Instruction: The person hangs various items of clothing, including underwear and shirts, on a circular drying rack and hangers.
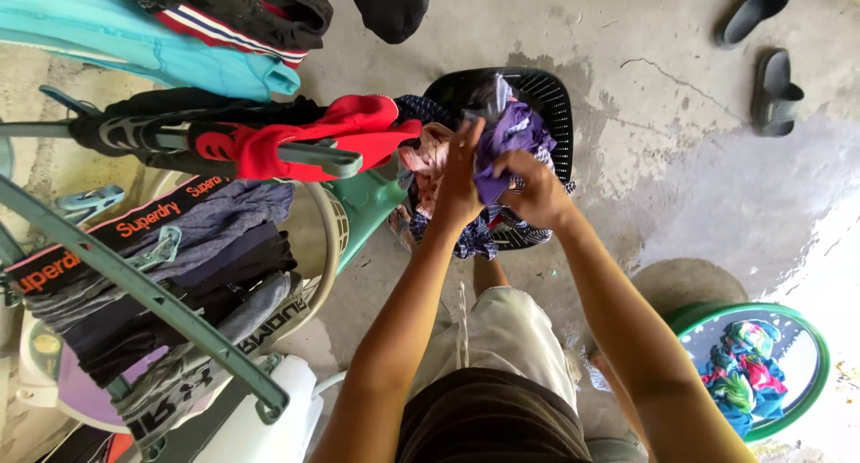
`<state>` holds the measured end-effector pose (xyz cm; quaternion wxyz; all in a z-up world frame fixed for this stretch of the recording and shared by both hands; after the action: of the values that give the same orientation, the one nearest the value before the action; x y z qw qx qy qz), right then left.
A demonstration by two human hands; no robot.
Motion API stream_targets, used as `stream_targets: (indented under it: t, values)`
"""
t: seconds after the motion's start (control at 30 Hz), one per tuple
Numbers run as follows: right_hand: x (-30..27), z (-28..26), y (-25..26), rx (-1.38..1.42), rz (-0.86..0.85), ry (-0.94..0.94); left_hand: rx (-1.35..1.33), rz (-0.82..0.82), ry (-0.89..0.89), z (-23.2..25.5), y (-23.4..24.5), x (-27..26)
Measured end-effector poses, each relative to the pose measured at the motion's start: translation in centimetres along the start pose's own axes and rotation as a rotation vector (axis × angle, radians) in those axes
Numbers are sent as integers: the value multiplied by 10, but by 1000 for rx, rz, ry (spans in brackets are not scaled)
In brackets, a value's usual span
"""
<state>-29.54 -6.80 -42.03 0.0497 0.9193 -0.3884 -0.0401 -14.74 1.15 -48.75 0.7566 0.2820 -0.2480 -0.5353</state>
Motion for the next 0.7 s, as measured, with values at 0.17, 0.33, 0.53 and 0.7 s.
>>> stream_targets:
  t: [0.17,0.33,0.53,0.7]
  values:
    - [-5,-5,-5,-93,-153,219,-591,-137,53,-31,-27,-24]
    - [48,65,16,-112,322,-150,-445,-81,130,-48,-33,-39]
    - [98,127,-24,-533,-32,-376,-125,-76,-23,-2,4,-31]
    - [75,135,-10,-409,76,-124,-1115,-133,384,-92,-74,-71]
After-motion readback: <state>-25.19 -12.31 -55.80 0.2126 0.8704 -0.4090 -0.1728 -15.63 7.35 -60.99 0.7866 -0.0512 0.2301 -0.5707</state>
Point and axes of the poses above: each hand's wrist, its own x-axis towards the middle knuckle, its own y-axis out of the back of the hand, z = x × y, the point moved 2 cm from there along x, towards the middle knuckle, and after that the axes turned 15 degrees about x, right-handed, at the moved point
